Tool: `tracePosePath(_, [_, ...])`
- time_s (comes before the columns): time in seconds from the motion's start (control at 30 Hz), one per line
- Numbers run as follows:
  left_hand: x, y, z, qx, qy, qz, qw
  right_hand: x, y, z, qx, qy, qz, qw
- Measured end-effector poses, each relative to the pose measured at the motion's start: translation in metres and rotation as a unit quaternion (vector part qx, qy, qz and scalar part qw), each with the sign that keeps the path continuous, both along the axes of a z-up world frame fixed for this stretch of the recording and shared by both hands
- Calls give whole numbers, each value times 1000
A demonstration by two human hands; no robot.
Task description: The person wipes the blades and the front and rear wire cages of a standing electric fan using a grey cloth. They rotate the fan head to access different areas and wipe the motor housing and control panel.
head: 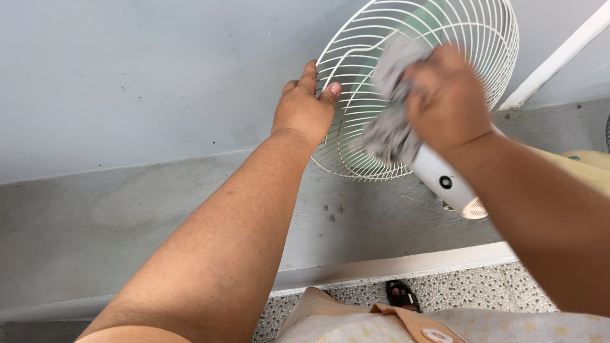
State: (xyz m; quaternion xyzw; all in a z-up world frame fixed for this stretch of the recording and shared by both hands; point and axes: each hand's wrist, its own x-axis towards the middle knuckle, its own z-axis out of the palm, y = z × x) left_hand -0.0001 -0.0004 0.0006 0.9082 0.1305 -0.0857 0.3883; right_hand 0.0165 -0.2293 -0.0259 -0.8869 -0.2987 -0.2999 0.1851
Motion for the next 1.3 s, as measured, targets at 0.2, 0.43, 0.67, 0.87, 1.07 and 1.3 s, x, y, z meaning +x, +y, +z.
tracePosePath(0.2, [-2, -6, 5, 26, 22, 17, 999, 35, -40, 40, -32, -31, -8, 999])
tracePosePath(0.43, [-2, -11, 5, 38, 23, 42, 998, 11, -48, 39, 41, 343, -121, 931])
tracePosePath(0.67, [-4, -29, 4, 41, -5, 107, 993, 5, -37, 47, -20, 419, -131, 898])
tracePosePath(0.87, [-73, -132, -7, 102, -190, -142, 966, 19, -49, 28, 42, 396, -86, 913])
tracePosePath(1.07, [-86, -180, -17, 119, -145, -229, 955, 27, -69, 6, 105, 335, 14, 936])
tracePosePath(1.3, [-88, -183, -1, 159, -27, -167, 973, 92, -119, 21, 180, -5, 160, 970])
